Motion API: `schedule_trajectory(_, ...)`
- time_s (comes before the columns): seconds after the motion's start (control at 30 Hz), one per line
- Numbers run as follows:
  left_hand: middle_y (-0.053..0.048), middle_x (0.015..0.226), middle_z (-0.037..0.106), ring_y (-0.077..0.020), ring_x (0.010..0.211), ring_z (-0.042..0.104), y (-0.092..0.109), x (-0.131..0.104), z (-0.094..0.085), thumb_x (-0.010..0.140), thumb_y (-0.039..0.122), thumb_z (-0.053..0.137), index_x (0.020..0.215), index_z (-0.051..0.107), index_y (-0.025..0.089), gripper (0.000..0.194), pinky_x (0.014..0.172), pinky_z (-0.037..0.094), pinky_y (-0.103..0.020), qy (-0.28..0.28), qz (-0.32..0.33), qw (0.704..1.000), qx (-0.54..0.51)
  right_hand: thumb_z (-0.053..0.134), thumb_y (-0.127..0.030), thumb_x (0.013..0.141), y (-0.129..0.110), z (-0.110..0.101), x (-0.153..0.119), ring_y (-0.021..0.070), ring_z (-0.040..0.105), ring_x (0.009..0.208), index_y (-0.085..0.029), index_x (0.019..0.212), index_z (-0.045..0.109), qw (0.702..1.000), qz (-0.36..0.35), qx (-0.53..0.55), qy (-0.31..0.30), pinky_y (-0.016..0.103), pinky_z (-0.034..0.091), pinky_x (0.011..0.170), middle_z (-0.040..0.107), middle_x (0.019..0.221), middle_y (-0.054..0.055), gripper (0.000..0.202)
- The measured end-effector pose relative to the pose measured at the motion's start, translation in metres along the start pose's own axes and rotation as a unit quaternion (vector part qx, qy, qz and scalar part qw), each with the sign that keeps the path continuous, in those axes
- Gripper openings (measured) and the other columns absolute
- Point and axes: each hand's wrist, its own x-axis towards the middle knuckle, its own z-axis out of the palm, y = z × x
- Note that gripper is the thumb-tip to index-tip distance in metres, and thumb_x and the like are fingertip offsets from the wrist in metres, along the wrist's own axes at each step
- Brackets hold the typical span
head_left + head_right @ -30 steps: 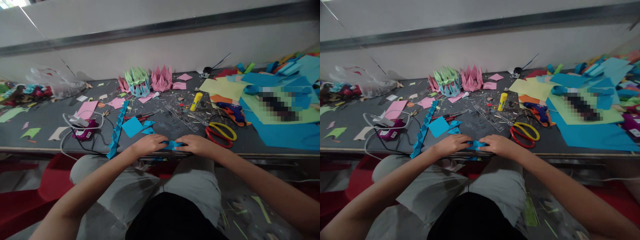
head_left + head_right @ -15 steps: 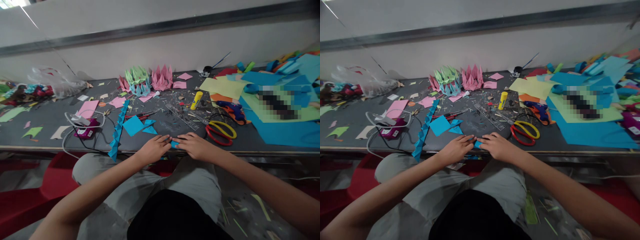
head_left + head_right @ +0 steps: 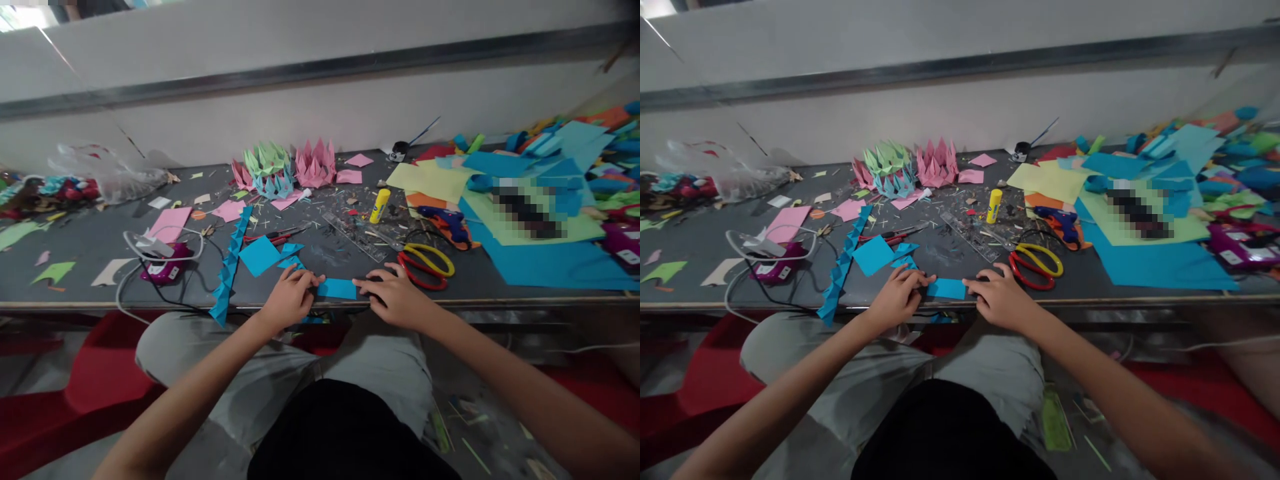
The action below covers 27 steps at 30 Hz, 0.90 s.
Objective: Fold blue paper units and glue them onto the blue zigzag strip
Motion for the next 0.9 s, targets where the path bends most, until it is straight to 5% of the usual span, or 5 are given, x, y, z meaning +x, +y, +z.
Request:
schedule_trajectory(0.27, -0.002, 0.089, 0.068, -0.0204, 0.094, 0.058, 0.014, 0.015, -0.005, 0.083, 0.022, 0.049, 0.097, 0.054, 0.018, 0.016, 0.100, 0.030, -0.043, 0.040, -0.073, 0.996, -0.013, 0.049, -0.020, 0.082, -0.004, -0.003, 0.014, 0.0191, 0.056, 0.095, -0.022, 0.093, 0.065, 1.000, -0.001, 0.021, -0.001, 0.048, 0.021, 0.097, 0.068, 0.094, 0.005, 0.020)
schedule_trajectory(0.43, -0.008, 0.100, 0.062, -0.0234, 0.095, 0.056, 0.026, 0.041, -0.007, 0.077, 0.020, 0.060, 0.097, 0.056, 0.016, 0.021, 0.081, 0.042, -0.034, -0.089, -0.030, 0.995, -0.034, 0.046, -0.026, 0.085, 0.002, -0.011, 0.031, 0.0182, 0.058, 0.087, -0.021, 0.089, 0.064, 1.000, -0.019, 0.016, 0.014, 0.041, 0.031, 0.090, 0.068, 0.086, 0.004, 0.019)
schedule_trajectory(0.5, -0.008, 0.096, 0.062, -0.0233, 0.091, 0.057, 0.025, 0.049, -0.008, 0.074, 0.018, 0.062, 0.094, 0.057, 0.015, 0.021, 0.076, 0.042, -0.032, -0.123, -0.044, 0.989, -0.064, 0.047, -0.029, 0.084, 0.017, -0.016, 0.029, 0.0200, 0.059, 0.086, -0.020, 0.086, 0.064, 0.999, 0.017, 0.000, 0.051, 0.037, 0.036, 0.084, 0.068, 0.087, 0.005, 0.019)
schedule_trajectory(0.7, 0.000, 0.073, 0.060, -0.0147, 0.067, 0.055, 0.011, 0.055, -0.007, 0.071, 0.019, 0.066, 0.078, 0.059, 0.016, 0.011, 0.056, 0.036, -0.021, -0.139, -0.053, 0.976, -0.157, 0.051, -0.041, 0.076, 0.082, -0.013, -0.020, 0.0265, 0.059, 0.082, -0.014, 0.090, 0.060, 0.937, 0.305, -0.016, 0.171, 0.036, 0.045, 0.068, 0.064, 0.090, 0.014, 0.032)
schedule_trajectory(0.9, 0.000, 0.073, 0.055, -0.0101, 0.064, 0.049, 0.008, 0.049, -0.008, 0.081, 0.024, 0.054, 0.088, 0.058, 0.016, 0.012, 0.057, 0.036, -0.019, -0.062, -0.053, 0.958, -0.274, 0.051, -0.048, 0.074, 0.097, 0.004, -0.033, 0.0297, 0.058, 0.091, -0.015, 0.097, 0.060, 0.947, 0.277, -0.039, 0.158, 0.042, 0.045, 0.076, 0.062, 0.098, 0.015, 0.041)
